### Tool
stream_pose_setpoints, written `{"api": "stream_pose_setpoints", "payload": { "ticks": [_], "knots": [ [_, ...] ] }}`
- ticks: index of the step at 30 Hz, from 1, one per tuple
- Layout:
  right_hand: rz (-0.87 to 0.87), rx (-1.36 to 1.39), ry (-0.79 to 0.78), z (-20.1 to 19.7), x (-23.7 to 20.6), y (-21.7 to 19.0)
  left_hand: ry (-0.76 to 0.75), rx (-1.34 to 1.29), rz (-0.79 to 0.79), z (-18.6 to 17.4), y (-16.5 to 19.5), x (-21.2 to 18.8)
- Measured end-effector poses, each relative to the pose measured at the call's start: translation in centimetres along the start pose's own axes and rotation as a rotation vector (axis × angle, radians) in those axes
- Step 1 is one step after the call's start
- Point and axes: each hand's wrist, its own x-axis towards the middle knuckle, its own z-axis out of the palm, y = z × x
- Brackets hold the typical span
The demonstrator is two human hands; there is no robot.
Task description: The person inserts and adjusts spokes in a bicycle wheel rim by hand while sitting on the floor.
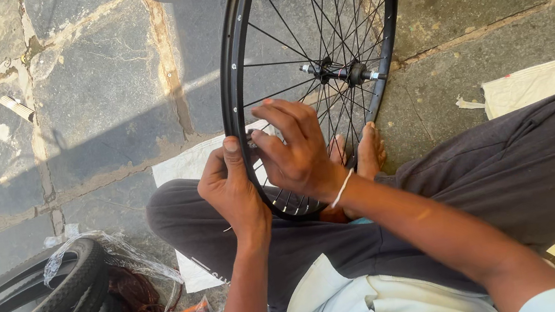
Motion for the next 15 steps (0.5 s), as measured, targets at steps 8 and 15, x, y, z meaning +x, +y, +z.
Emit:
{"api": "stream_pose_setpoints", "payload": {
  "ticks": [8, 15],
  "knots": [
    [0.133, 0.351, -0.258, -1.6, -0.4, 2.8, -0.122, -0.034, 0.050, 0.1, 0.6, -0.1],
    [0.312, 0.631, -0.554, -1.6, 1.3, 4.7, 0.013, -0.070, 0.031, 0.3, -0.3, -0.4]
  ]
}}
